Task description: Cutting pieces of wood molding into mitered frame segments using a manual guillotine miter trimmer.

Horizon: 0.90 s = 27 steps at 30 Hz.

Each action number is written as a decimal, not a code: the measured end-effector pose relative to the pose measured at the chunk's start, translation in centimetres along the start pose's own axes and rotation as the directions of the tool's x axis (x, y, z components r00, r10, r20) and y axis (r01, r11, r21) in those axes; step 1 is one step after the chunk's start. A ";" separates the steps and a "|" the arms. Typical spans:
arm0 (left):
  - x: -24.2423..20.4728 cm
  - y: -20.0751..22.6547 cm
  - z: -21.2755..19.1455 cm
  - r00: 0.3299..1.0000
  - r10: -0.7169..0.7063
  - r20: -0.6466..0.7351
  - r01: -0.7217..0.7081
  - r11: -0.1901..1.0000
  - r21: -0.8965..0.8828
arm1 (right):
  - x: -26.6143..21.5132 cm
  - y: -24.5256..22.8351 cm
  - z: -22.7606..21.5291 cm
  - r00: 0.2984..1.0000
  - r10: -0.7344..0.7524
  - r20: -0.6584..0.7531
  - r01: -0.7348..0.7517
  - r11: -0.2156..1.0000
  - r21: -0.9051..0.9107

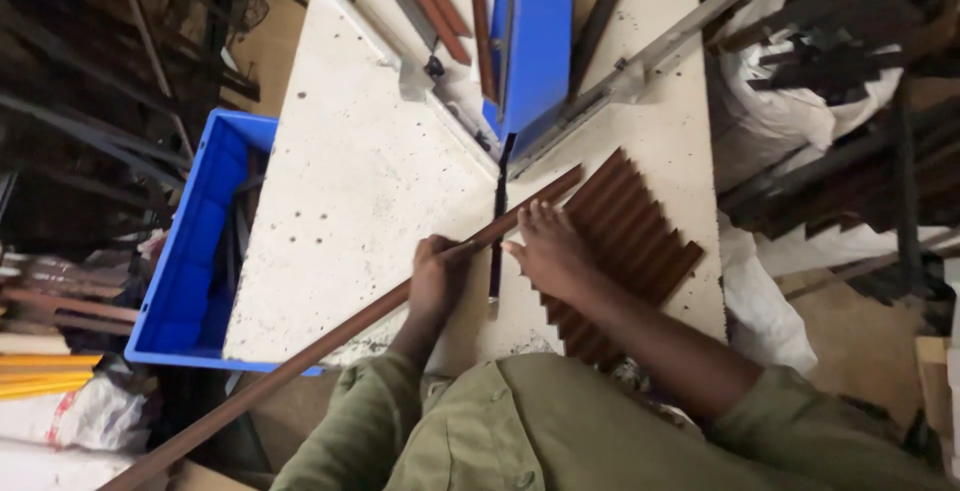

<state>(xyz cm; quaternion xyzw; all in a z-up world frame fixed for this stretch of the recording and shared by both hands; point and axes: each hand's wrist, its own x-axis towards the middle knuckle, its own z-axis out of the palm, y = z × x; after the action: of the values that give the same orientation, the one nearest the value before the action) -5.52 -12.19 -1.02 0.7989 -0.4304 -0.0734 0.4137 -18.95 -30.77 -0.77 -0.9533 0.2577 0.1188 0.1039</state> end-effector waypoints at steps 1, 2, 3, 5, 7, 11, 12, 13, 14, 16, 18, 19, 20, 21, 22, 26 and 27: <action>0.8 0.4 0.5 1.000 0.019 -0.007 -0.019 1.000 0.004 | 1.0 0.8 0.9 1.000 0.004 -0.020 -0.004 1.000 0.000; 1.3 0.9 0.7 0.997 0.076 -0.035 -0.078 0.995 -0.060 | 1.7 1.4 1.8 0.999 0.007 -0.051 -0.009 0.999 -0.031; 1.9 1.3 0.8 0.989 0.130 -0.066 -0.137 0.983 -0.122 | 2.5 1.9 2.5 0.997 0.010 -0.081 -0.015 0.998 -0.062; 1.4 0.9 0.1 0.989 0.140 -0.038 -0.144 0.983 -0.116 | 4.6 4.0 2.2 0.994 0.010 -0.107 -0.020 0.995 -0.094; 0.0 -0.9 -0.5 0.989 0.145 -0.004 -0.144 0.984 -0.107 | 6.4 6.2 1.9 0.992 0.009 -0.125 -0.024 0.992 -0.121; -4.4 -3.3 -4.0 0.983 0.176 -0.058 -0.166 0.976 0.137 | 8.3 9.9 1.2 0.989 -0.051 -0.142 0.024 0.982 -0.187; -5.4 -3.0 -5.5 0.969 0.226 -0.099 -0.198 0.952 0.232 | 8.3 10.5 1.2 0.985 -0.070 -0.160 0.041 0.983 -0.179; -5.8 -3.7 -6.6 0.969 0.226 -0.096 -0.199 0.952 0.231 | 8.3 10.6 1.2 0.985 -0.067 -0.159 0.039 0.983 -0.178; -6.5 -4.1 -7.5 0.973 0.207 -0.105 -0.173 0.949 0.264 | 8.1 10.8 1.3 0.980 -0.078 -0.181 0.055 0.990 -0.127; -7.1 -4.2 -8.7 0.978 0.174 -0.114 -0.134 0.946 0.295 | 7.8 11.0 1.2 0.977 -0.093 -0.191 0.080 0.994 -0.079; -6.9 -3.6 -9.4 0.981 0.156 -0.118 -0.116 0.949 0.292 | 7.7 10.7 0.7 0.973 -0.083 -0.217 0.056 0.990 -0.126; -6.6 -3.9 -9.2 0.983 0.142 -0.119 -0.102 0.950 0.294 | 7.6 10.6 0.3 0.974 -0.092 -0.206 0.067 0.990 -0.126; -6.5 -4.1 -9.0 0.987 0.115 -0.116 -0.080 0.959 0.274 | 7.6 10.5 0.0 0.975 -0.066 -0.212 0.034 0.988 -0.149; -6.2 -4.3 -8.9 0.990 0.089 -0.113 -0.057 0.966 0.253 | 7.6 10.4 -0.4 0.975 -0.041 -0.219 0.003 0.985 -0.172; -6.0 -3.7 -9.3 0.992 0.069 -0.107 -0.040 0.966 0.254 | 7.6 10.2 -0.5 0.979 -0.047 -0.200 0.013 0.986 -0.169; -4.5 -3.6 -11.0 0.997 0.019 -0.077 -0.010 0.993 0.118 | 8.0 9.2 -1.1 0.980 0.040 -0.195 -0.080 0.976 -0.201; -4.2 -3.7 -11.1 0.998 0.010 -0.064 -0.006 0.998 0.069 | 8.2 9.1 -1.2 0.977 0.064 -0.202 -0.109 0.970 -0.218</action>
<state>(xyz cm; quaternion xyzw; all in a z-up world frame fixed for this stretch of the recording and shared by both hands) -0.57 -1.33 2.45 0.8128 -0.4223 -0.0311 0.4000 -16.55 -42.65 -3.22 -0.9537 0.2927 0.0586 -0.0370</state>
